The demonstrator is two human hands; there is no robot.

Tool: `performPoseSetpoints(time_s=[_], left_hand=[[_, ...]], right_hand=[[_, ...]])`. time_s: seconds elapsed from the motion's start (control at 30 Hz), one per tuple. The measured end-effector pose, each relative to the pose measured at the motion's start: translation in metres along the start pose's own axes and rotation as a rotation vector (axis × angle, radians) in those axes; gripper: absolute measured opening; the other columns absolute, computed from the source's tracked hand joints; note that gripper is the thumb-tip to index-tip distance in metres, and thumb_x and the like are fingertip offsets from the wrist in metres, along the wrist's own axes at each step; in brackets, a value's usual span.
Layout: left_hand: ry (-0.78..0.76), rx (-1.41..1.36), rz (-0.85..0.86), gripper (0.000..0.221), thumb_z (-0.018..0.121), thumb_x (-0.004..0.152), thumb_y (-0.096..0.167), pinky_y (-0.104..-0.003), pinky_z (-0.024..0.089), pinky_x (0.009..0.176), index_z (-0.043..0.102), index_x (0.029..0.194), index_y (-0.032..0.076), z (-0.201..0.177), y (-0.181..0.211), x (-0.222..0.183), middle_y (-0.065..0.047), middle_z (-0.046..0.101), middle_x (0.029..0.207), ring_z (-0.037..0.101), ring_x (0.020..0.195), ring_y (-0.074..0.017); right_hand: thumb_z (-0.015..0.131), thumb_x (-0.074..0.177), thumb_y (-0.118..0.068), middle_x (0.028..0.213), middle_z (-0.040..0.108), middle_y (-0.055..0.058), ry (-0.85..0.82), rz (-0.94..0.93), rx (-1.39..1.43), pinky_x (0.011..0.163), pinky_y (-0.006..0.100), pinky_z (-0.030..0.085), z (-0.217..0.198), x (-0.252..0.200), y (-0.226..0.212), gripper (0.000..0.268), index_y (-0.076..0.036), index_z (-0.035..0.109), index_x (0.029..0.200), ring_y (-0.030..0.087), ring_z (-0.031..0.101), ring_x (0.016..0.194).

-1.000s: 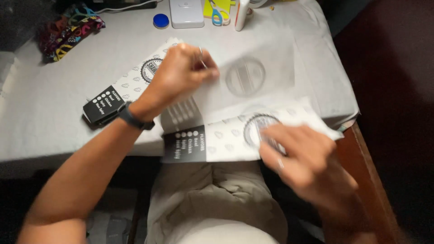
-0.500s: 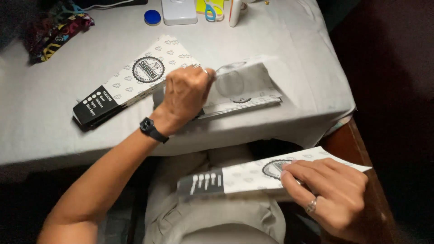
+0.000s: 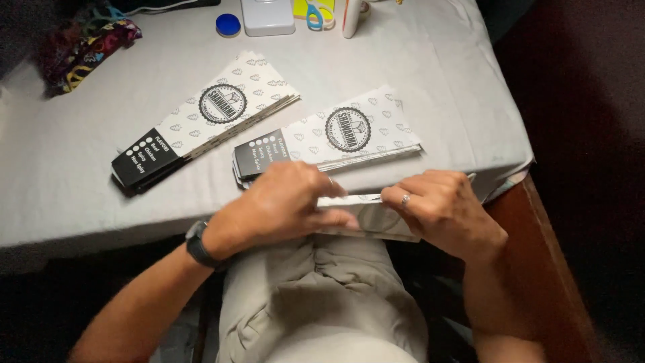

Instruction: The person is manually separating individual paper food wrappers from a large stack and organizing them into a new pile.

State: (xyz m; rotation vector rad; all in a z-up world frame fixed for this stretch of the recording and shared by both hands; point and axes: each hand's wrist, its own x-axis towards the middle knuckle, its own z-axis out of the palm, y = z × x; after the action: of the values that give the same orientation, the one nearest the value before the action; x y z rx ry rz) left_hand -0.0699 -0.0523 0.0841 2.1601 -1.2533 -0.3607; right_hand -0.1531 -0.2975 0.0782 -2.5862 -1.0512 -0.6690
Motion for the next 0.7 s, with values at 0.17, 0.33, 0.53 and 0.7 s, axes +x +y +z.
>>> performPoseSetpoints(time_s=[0.17, 0.33, 0.53, 0.7], left_hand=[[0.154, 0.167, -0.02, 0.006, 0.075, 0.085, 0.025, -0.045, 0.059, 0.061, 0.079, 0.085, 0.021, 0.051, -0.037, -0.003, -0.005, 0.076, 0.073, 0.074, 0.073, -0.0341], [0.23, 0.011, -0.077, 0.005, 0.081, 0.081, 0.022, -0.043, 0.059, 0.058, 0.079, 0.082, 0.017, 0.051, -0.043, 0.003, -0.007, 0.076, 0.07, 0.074, 0.07, -0.0351], [0.217, -0.287, -0.173, 0.005, 0.085, 0.079, 0.015, -0.032, 0.058, 0.057, 0.081, 0.079, 0.012, 0.021, -0.019, 0.002, -0.008, 0.077, 0.064, 0.076, 0.061, -0.0248], [0.179, -0.382, -0.227, 0.011, 0.088, 0.076, 0.019, -0.029, 0.057, 0.056, 0.081, 0.078, 0.011, 0.016, -0.022, 0.005, -0.008, 0.075, 0.061, 0.072, 0.056, -0.0182]], right_hand=[[0.064, 0.1, -0.014, 0.063, 0.056, 0.002, -0.058, 0.036, -0.016, 0.053, 0.036, 0.05, 0.013, 0.002, 0.009, 0.015, -0.013, 0.066, 0.085, 0.027, 0.061, 0.056], [0.05, 0.107, -0.026, 0.095, 0.07, 0.011, 0.035, 0.029, 0.049, 0.073, 0.043, 0.056, 0.01, 0.015, 0.005, 0.029, -0.007, 0.07, 0.114, 0.033, 0.071, 0.086], [0.078, 0.09, -0.02, 0.112, 0.069, 0.007, 0.085, -0.057, -0.063, 0.101, 0.048, 0.047, 0.019, 0.006, 0.01, 0.019, -0.014, 0.075, 0.108, 0.027, 0.068, 0.106], [0.074, 0.093, -0.027, 0.125, 0.066, 0.011, 0.143, -0.027, -0.025, 0.104, 0.052, 0.045, 0.026, 0.005, 0.009, 0.029, -0.015, 0.072, 0.119, 0.03, 0.067, 0.112]])
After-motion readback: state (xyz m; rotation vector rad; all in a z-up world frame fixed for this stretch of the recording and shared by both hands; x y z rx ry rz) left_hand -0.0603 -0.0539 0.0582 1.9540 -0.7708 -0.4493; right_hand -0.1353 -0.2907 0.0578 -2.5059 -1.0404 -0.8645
